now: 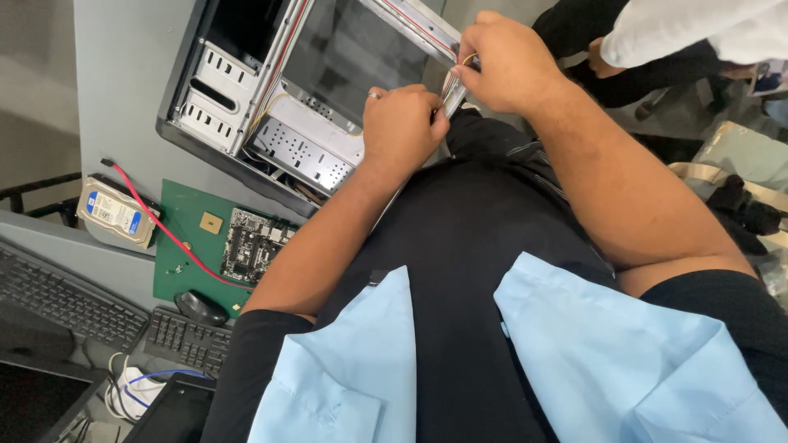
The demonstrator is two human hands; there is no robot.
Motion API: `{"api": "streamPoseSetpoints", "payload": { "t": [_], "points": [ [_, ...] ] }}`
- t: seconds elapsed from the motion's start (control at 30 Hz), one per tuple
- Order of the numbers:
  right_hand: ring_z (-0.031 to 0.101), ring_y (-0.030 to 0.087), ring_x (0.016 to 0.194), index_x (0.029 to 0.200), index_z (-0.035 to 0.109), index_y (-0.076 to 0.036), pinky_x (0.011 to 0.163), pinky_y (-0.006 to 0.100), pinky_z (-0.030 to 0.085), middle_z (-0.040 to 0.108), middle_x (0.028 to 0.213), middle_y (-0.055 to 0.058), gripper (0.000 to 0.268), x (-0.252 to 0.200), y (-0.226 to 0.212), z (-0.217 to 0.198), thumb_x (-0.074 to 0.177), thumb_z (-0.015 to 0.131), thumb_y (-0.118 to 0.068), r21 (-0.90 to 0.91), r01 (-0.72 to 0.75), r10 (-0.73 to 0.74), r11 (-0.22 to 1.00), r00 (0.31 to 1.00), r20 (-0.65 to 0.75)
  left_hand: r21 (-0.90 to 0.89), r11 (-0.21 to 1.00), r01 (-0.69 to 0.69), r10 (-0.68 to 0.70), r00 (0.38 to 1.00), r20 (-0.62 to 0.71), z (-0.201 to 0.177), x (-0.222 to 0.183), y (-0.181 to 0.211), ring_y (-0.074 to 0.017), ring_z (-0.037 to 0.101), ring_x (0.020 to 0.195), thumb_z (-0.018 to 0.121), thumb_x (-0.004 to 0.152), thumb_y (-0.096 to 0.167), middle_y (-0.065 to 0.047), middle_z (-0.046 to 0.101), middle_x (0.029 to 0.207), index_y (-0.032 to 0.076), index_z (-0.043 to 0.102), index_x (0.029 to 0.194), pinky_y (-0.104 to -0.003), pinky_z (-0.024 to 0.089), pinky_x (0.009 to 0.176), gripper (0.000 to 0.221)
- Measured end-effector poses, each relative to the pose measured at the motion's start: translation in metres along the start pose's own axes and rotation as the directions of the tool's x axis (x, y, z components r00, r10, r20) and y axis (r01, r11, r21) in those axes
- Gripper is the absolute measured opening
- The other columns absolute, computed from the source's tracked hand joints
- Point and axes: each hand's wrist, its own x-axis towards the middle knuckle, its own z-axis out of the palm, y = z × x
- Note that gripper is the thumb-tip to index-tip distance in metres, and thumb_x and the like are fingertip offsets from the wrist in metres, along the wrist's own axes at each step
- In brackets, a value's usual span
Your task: Securing internal components and panels within a desktop computer case using a screwdriver and manual adjustments.
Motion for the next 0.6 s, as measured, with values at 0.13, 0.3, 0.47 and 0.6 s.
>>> {"api": "streamPoseSetpoints", "payload": {
  "t": [0.13,0.3,0.47,0.6],
  "points": [
    [0.049,0.025,0.064,0.081,0.058,-0.011,0.054,0.040,0.039,0.046,0.083,0.004,0.014,0.000,-0.002,-0.002,0.087,0.064,-0.023,0.008,-0.010,0.010,1.000,1.000,0.009,0.012,1.000,0.002,-0.002,0.999,0.042,0.006,0.010,0.002,-0.0246,0.046,0.048,0.049,0.073,0.016,0.005,0.049,0.053,0.018,0.052,0.048,-0.039,0.035,0.061,0.026],
    [0.053,0.027,0.069,0.081,0.060,-0.011,0.056,0.042,0.041,0.049,0.085,0.004,0.014,0.001,-0.003,-0.005,0.085,0.065,-0.024,0.012,-0.034,0.034,0.999,0.999,0.028,-0.022,1.000,0.019,-0.016,0.994,0.105,-0.002,0.014,0.003,-0.0263,0.049,0.053,0.050,0.072,0.017,0.002,0.052,0.053,0.016,0.052,0.049,-0.040,0.036,0.059,0.024],
    [0.053,0.027,0.069,0.080,0.059,-0.013,0.057,0.043,0.041,0.049,0.084,0.004,0.014,0.003,-0.004,-0.006,0.084,0.065,-0.026,0.011,-0.043,0.042,0.999,0.999,0.020,0.038,0.999,-0.018,0.014,0.993,0.121,-0.023,-0.005,0.001,-0.0270,0.048,0.057,0.050,0.068,0.017,0.002,0.050,0.048,0.018,0.050,0.047,-0.039,0.035,0.063,0.021],
    [0.052,0.026,0.069,0.079,0.059,-0.015,0.057,0.042,0.041,0.048,0.085,0.002,0.012,0.002,-0.008,-0.007,0.084,0.063,-0.025,0.042,-0.109,0.106,0.993,0.992,0.064,0.124,0.990,-0.069,0.064,0.997,0.049,-0.019,-0.021,-0.006,-0.0216,0.045,0.052,0.052,0.067,0.017,0.006,0.049,0.046,0.020,0.049,0.044,-0.037,0.030,0.068,0.024]
  ]
}}
